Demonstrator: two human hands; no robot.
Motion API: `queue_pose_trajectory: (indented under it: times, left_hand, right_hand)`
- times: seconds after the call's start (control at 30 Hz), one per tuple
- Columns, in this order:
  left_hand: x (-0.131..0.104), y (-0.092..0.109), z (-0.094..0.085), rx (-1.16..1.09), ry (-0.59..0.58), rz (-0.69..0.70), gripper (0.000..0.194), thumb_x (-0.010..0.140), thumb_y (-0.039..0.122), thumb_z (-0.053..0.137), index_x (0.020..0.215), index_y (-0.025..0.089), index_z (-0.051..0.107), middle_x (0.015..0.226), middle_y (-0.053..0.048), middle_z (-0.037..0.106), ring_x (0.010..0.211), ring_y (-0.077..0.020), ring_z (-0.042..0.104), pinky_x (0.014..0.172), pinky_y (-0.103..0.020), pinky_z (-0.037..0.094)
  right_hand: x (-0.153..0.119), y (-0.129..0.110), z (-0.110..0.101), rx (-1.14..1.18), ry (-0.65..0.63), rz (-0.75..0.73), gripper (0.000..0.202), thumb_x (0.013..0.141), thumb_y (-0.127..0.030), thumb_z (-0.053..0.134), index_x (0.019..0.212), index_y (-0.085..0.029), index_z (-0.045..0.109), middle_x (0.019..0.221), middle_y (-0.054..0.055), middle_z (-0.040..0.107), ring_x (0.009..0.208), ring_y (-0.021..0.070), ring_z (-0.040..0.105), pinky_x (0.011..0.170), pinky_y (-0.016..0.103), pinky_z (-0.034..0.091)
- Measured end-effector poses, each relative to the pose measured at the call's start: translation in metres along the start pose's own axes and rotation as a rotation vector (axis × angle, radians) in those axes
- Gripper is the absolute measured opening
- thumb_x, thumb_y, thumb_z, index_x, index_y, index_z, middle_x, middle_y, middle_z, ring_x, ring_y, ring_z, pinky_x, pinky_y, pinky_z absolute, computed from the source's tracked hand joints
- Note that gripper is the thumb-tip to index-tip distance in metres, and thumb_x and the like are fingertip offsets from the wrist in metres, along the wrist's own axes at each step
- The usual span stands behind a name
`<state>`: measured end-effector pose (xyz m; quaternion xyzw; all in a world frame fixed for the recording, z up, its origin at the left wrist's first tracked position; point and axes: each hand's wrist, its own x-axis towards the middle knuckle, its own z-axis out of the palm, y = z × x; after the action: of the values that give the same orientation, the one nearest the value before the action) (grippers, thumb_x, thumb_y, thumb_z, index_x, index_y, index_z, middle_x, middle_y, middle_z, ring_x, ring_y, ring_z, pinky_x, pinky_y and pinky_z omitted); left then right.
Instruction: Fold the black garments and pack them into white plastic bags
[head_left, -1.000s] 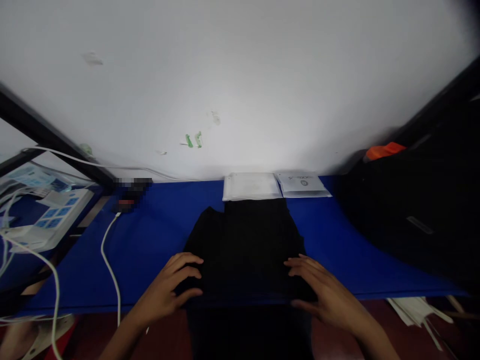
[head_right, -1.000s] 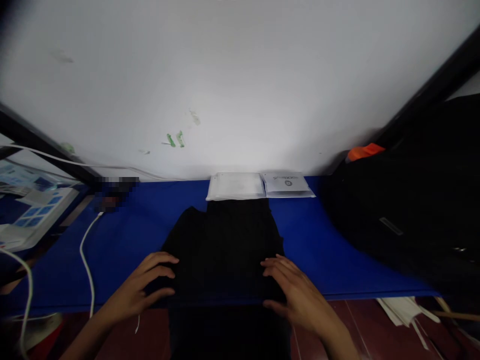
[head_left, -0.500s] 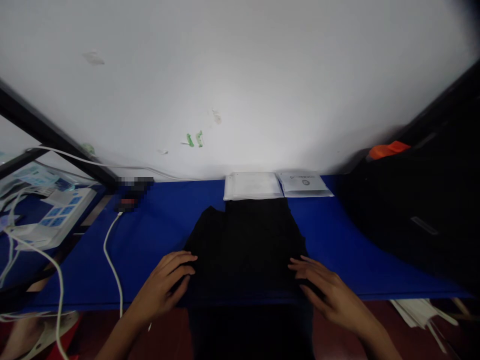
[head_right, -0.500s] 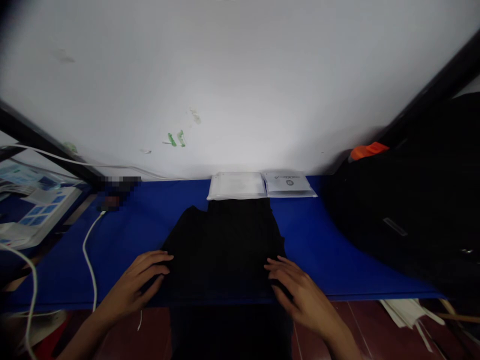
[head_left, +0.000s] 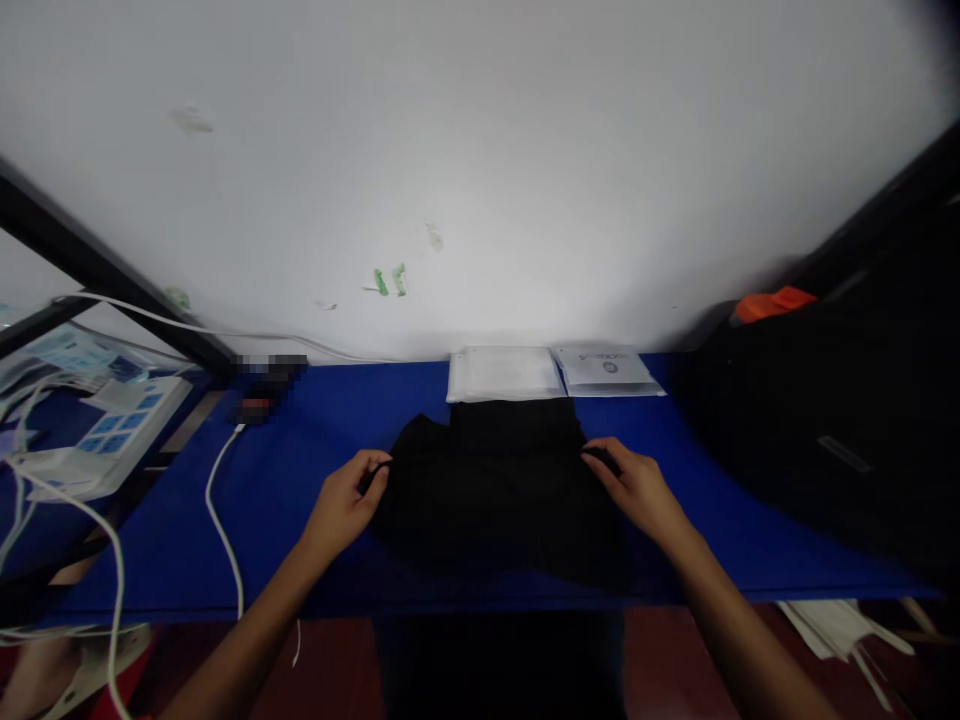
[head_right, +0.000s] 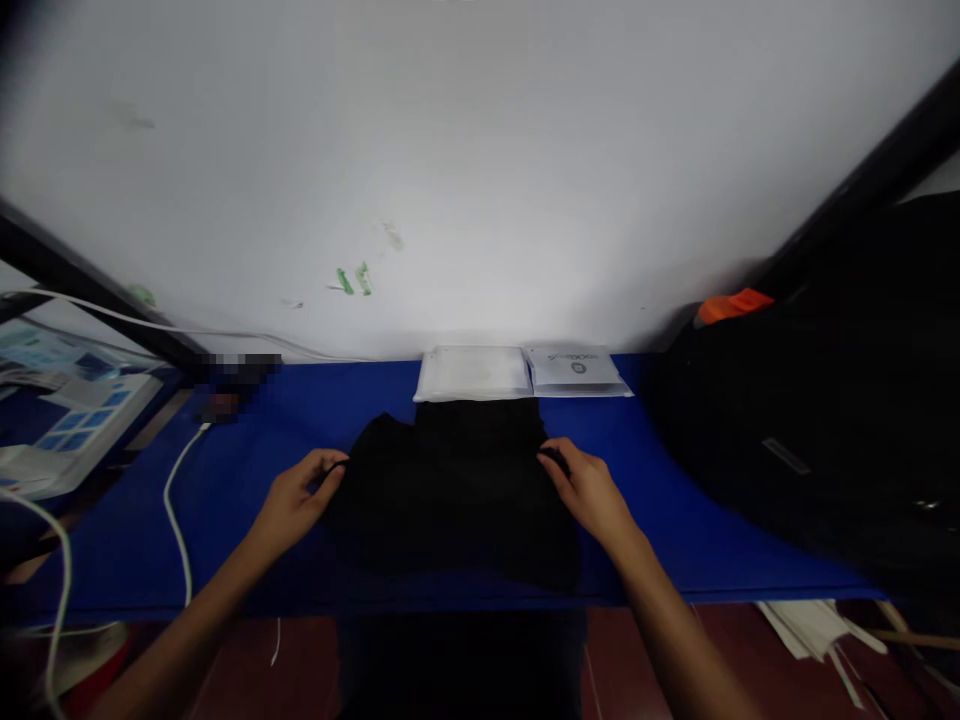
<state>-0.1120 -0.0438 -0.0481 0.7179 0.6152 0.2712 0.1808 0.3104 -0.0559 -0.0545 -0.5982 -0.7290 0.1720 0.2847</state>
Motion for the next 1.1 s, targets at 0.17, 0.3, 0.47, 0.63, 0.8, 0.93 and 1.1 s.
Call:
queue_pose_trajectory:
  times: [0.17,0.3,0.47,0.63,0.8,0.93,1.1]
  left_hand:
    - [0.034,0.021,0.007,0.249,0.003,0.046,0.025,0.088,0.024,0.053,0.111,0.022,0.060,0.098,-0.004,0.065,0.072,-0.0171,0.063,0.062,-0.028,0.049]
    - [0.062,0.047,0.025,0.240,0.016,0.125,0.026,0.092,0.032,0.055,0.115,0.021,0.060,0.106,-0.006,0.062,0.085,-0.0204,0.064,0.071,-0.030,0.051]
    - [0.093,0.063,0.054,0.218,-0.098,0.222,0.027,0.089,0.032,0.062,0.114,0.020,0.060,0.109,-0.008,0.060,0.094,-0.0233,0.061,0.073,-0.032,0.050]
    - [0.090,0.068,0.047,0.004,-0.038,0.360,0.007,0.087,0.017,0.057,0.092,0.020,0.060,0.095,-0.004,0.061,0.093,-0.0205,0.058,0.078,-0.033,0.049]
    - [0.053,0.073,0.017,-0.090,-0.230,0.555,0.011,0.086,0.015,0.055,0.094,0.021,0.060,0.099,-0.004,0.065,0.095,-0.0195,0.060,0.090,-0.036,0.045]
    - [0.027,0.072,0.010,-0.039,-0.488,0.575,0.014,0.088,0.021,0.057,0.099,0.023,0.065,0.101,-0.003,0.068,0.094,-0.0199,0.062,0.093,-0.038,0.044]
    - [0.037,0.044,0.020,-0.103,-0.231,0.447,0.016,0.097,0.029,0.051,0.103,0.024,0.065,0.104,-0.005,0.068,0.101,-0.0203,0.062,0.093,-0.037,0.047]
  right_hand:
    - [0.030,0.006,0.009,-0.319,0.063,-0.099,0.025,0.096,-0.031,0.048,0.118,-0.023,0.056,0.100,0.010,0.069,0.091,0.0284,0.068,0.067,0.038,0.057]
    - [0.055,0.002,0.012,-0.419,0.079,-0.249,0.033,0.096,-0.026,0.047,0.127,-0.020,0.053,0.118,0.014,0.063,0.112,0.0319,0.059,0.092,0.046,0.053]
    - [0.079,-0.001,0.019,-0.438,0.018,-0.293,0.032,0.094,-0.020,0.046,0.123,-0.015,0.058,0.109,0.017,0.062,0.105,0.0335,0.058,0.093,0.050,0.051]
    - [0.071,-0.005,0.003,-0.235,0.050,-0.333,0.022,0.093,-0.017,0.046,0.108,-0.020,0.061,0.100,0.012,0.062,0.098,0.0293,0.058,0.086,0.046,0.052]
    - [0.027,-0.004,-0.016,0.042,0.008,-0.365,0.013,0.090,-0.016,0.050,0.098,-0.024,0.057,0.116,0.009,0.062,0.108,0.0271,0.057,0.092,0.047,0.049]
    - [-0.009,0.001,-0.012,0.097,-0.104,-0.274,0.012,0.086,-0.016,0.052,0.091,-0.024,0.059,0.128,0.010,0.060,0.119,0.0303,0.054,0.093,0.050,0.049]
    - [-0.020,-0.001,0.002,0.102,-0.093,-0.218,0.005,0.091,-0.027,0.056,0.092,-0.025,0.060,0.132,0.010,0.058,0.123,0.0311,0.051,0.097,0.052,0.047]
